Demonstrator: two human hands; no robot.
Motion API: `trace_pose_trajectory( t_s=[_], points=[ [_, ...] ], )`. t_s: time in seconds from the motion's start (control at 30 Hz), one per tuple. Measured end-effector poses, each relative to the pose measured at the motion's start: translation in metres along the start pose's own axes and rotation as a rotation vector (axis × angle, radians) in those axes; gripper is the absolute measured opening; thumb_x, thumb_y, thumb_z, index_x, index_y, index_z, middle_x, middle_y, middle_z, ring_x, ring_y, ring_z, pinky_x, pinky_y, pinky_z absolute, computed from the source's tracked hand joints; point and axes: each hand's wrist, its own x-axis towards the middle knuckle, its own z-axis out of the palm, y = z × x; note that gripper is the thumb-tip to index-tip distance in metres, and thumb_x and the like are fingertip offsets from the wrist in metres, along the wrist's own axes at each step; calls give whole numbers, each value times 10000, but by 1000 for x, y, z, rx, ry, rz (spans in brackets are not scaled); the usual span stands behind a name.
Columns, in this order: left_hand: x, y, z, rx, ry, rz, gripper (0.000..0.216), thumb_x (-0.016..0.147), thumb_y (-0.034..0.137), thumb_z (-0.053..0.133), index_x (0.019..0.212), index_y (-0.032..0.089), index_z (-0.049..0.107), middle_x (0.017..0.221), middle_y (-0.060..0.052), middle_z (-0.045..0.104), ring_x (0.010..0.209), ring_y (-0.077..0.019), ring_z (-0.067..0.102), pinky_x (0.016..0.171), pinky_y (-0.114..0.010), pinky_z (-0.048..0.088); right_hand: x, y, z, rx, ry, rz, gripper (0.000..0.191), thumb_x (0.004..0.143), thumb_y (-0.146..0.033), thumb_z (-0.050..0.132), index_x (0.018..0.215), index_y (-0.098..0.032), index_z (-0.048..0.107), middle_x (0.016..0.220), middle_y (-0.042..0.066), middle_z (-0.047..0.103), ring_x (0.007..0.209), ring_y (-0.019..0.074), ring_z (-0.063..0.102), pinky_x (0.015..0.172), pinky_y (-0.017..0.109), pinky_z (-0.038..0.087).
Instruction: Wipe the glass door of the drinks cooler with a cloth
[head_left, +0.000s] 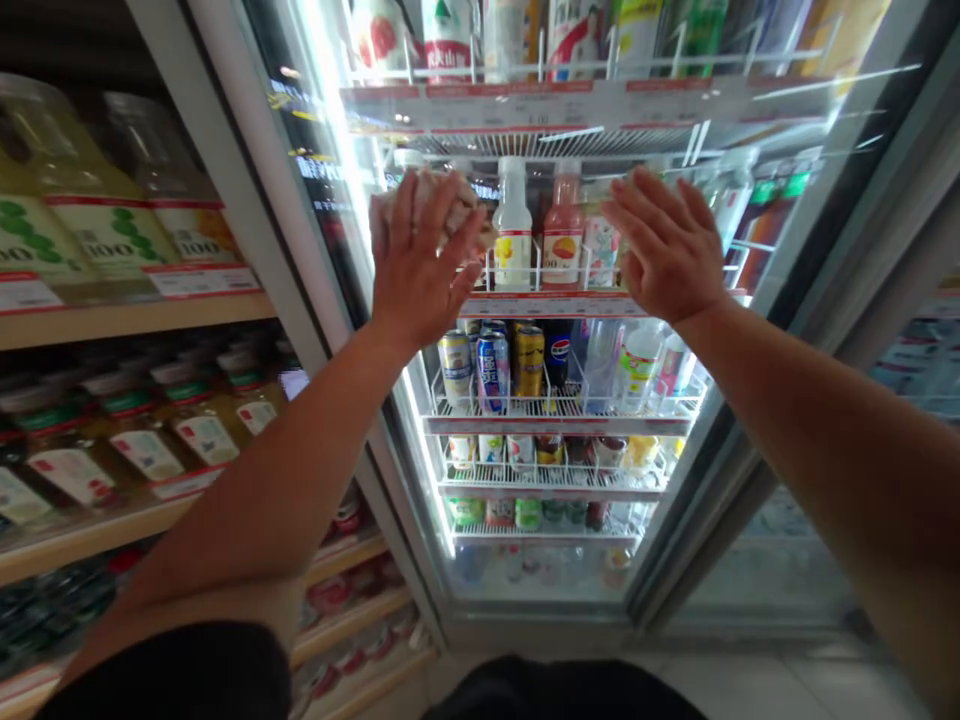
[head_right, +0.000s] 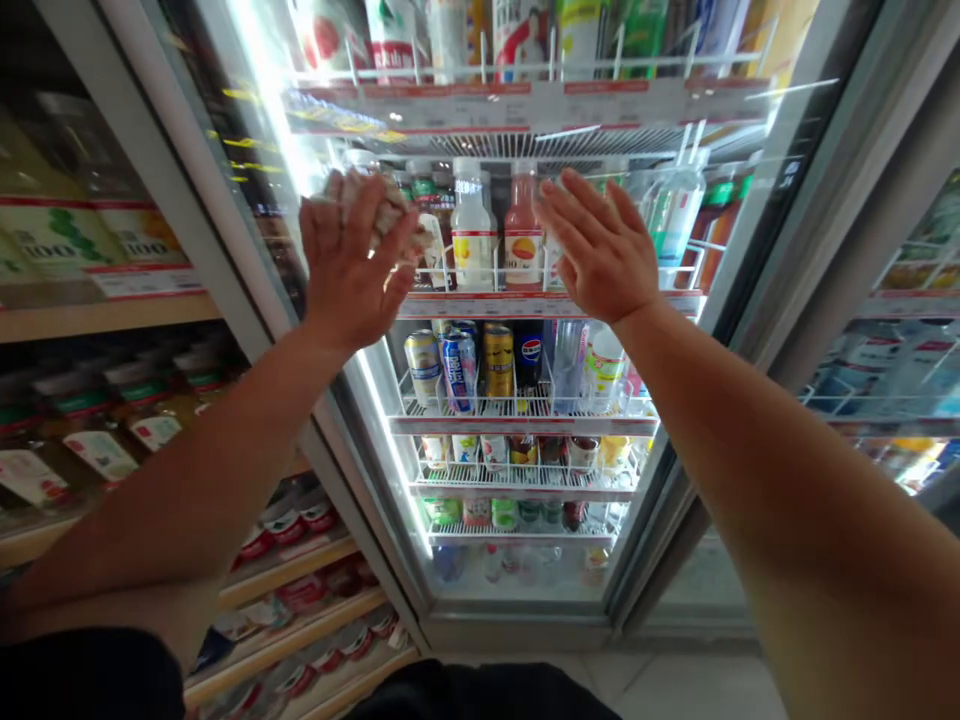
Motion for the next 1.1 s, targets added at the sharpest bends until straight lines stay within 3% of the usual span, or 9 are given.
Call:
trace_pose_trajectory(
  t_s=[0.1,0.27,0.43,0.5,0.63,0.83,1.0,1.1],
  points=[
    [-3,0,6,33,55,-4,623,1030,614,255,1614,401,233,1721,150,63,1572,-209,-226,1297,-496,-182,0,0,0,-24,3,-12,631,944,-206,437,1572,-266,401,1638,15,424,1552,290,318,1289,583,208],
    [1,3,9,-32,-76,197,588,1008,589,374,1564,397,360,1701,75,248,1607,-288,-14,1296,-622,-79,-1,1,1,-53,70,-68,590,966,-199,424,1554,-246,417,1615,42,461,1527,275,374,1261,569,272],
    [16,7,0,46,72,-24,563,1025,530,366,1577,430,327,1721,79,158,1609,-258,-32,1312,-574,-21,-2,-1,1,-41,110,-79,554,970,-203,435,1524,-218,465,1587,64,498,1508,279,407,1249,557,296],
    [14,16,2,56,41,13,594,1020,544,378,1591,388,325,1717,30,200,1607,-279,-43,1305,-596,-13,-3,-1,2,-37,131,-80,545,972,-198,439,1515,-214,477,1584,67,501,1508,272,409,1253,547,290],
    [13,25,4,42,-101,238,604,1016,536,398,1595,386,310,1679,20,320,1604,-296,57,1292,-634,-19,-4,-1,4,-52,172,-97,528,984,-196,443,1510,-204,487,1571,71,517,1500,263,423,1247,533,300],
    [17,21,0,59,80,-11,598,1023,463,391,1606,373,296,1712,3,221,1606,-281,-22,1305,-603,-21,-4,-1,4,-60,188,-112,510,996,-202,458,1505,-202,492,1554,86,535,1490,269,438,1234,533,319],
    [12,30,6,32,-63,213,599,1008,487,433,1589,390,322,1683,23,307,1604,-285,25,1291,-630,-56,-5,-2,3,-33,184,-105,529,995,-178,446,1521,-229,469,1571,70,518,1495,269,430,1243,537,305],
    [19,24,3,27,-19,134,572,1016,444,420,1580,390,342,1698,29,262,1604,-275,17,1298,-601,-78,-5,-2,2,-16,149,-84,535,998,-186,435,1530,-240,454,1580,66,507,1511,266,402,1255,538,280]
  ],
)
